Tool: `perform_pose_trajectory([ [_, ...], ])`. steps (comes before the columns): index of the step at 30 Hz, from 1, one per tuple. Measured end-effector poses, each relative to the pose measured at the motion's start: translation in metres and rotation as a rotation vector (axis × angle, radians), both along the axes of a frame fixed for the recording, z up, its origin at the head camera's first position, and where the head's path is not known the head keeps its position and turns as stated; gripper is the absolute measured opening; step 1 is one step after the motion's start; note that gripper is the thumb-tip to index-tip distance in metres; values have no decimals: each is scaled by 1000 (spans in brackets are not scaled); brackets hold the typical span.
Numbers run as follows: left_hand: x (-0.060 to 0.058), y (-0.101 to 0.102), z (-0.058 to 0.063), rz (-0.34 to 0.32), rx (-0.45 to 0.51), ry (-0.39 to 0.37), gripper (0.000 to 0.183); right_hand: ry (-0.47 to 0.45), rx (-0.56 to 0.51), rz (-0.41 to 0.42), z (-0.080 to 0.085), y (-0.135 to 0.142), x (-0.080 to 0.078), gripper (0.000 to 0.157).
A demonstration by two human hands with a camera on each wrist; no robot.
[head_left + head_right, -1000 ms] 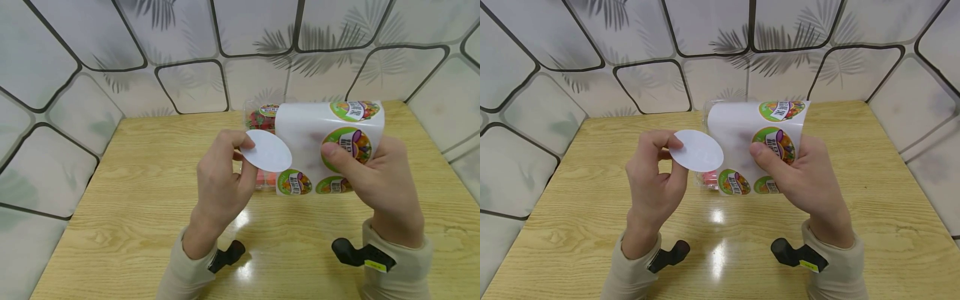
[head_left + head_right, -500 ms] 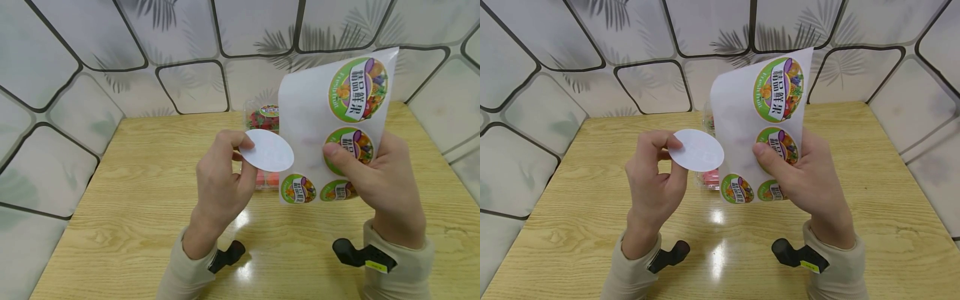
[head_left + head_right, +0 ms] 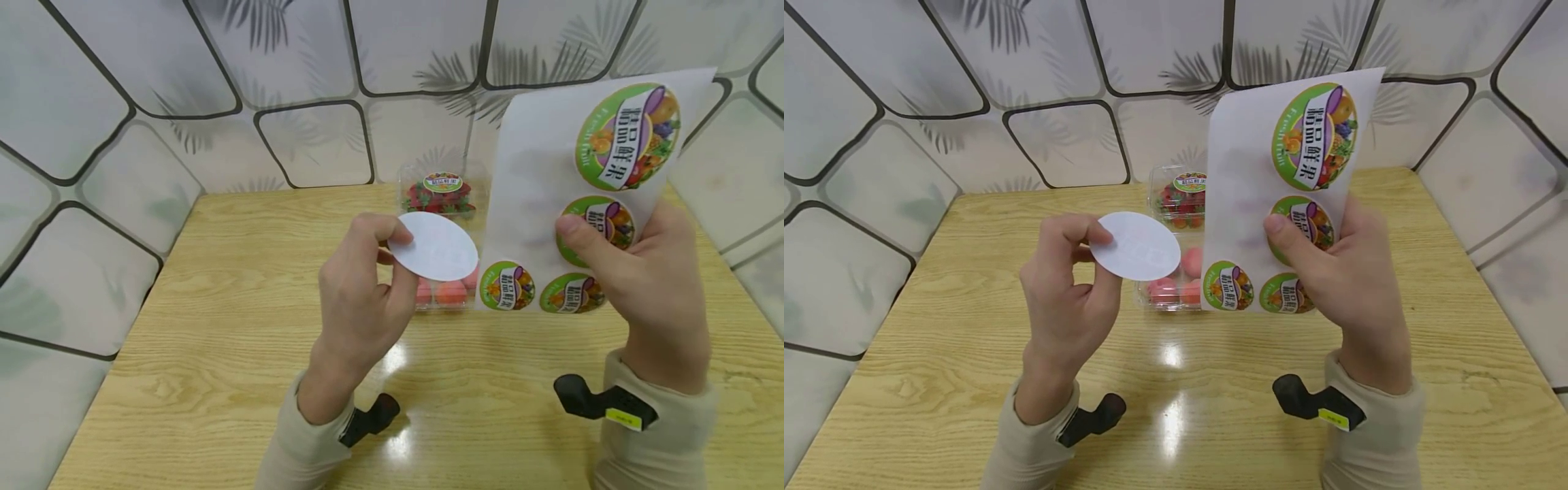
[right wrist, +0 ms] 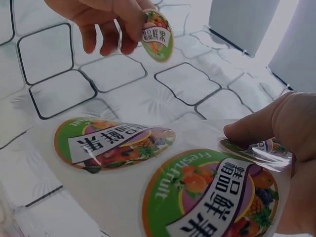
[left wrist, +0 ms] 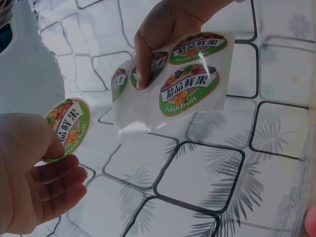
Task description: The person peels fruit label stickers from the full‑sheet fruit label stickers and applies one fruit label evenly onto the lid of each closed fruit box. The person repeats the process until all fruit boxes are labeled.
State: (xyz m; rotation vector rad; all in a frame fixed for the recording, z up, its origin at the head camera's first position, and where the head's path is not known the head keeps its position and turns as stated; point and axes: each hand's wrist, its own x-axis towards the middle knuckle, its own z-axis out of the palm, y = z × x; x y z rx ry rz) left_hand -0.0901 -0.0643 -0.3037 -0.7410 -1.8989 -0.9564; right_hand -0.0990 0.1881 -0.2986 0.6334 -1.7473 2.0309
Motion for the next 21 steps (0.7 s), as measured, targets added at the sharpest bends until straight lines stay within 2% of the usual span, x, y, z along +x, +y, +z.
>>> perform_pose_trajectory([
  [4, 0, 1, 0, -3, -3, 0, 15, -86, -4, -78, 1, 10, -3, 38],
  [8, 0, 1, 1, -6, -6, 0, 16, -270, 80, -191, 0, 24, -11, 38],
  [13, 0, 2, 1, -13, -9, -2, 15, -353, 324, -292, -10, 46, -23, 32],
  [16, 0, 3, 1, -13, -13, -3, 14, -407, 481, -337, -16, 58, -30, 34],
  [21, 0, 3, 0, -14, -22, -7, 15, -508, 597, -312, -31, 69, -46, 41],
])
